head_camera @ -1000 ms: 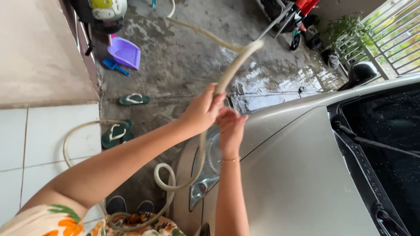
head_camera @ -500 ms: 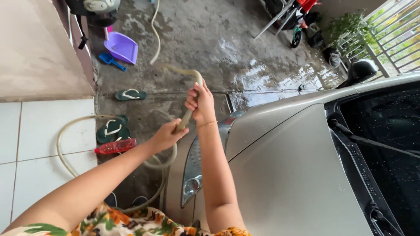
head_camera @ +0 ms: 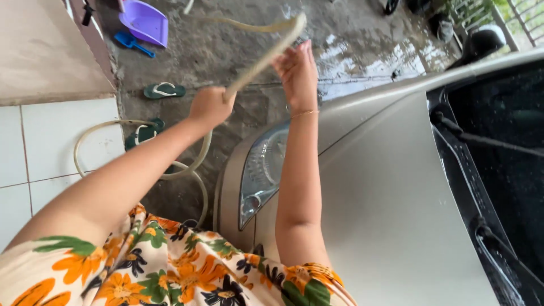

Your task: The recorder is washing a car using a hose and soap.

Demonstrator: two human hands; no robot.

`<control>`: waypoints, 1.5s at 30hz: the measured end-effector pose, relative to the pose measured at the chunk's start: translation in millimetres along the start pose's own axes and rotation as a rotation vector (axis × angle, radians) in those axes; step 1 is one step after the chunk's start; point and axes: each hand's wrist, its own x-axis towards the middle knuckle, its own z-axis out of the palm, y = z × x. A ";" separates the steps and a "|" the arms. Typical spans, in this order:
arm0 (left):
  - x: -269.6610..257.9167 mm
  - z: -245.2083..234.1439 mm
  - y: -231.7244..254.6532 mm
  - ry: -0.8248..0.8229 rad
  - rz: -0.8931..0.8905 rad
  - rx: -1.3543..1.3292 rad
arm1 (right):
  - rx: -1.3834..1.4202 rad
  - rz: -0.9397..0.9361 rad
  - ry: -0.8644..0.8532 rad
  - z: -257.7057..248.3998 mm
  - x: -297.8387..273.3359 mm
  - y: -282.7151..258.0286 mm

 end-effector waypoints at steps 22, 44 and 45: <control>144.3 -6.1 -24.9 -0.325 -0.300 -0.691 | -0.410 0.069 0.591 86.2 -230.0 177.4; -96.9 12.3 131.2 -0.706 -0.465 -0.971 | -0.594 -0.286 0.403 40.4 -416.6 218.4; -84.8 52.4 134.0 -0.675 -0.614 -1.087 | -0.798 -0.231 0.563 61.8 -431.3 222.9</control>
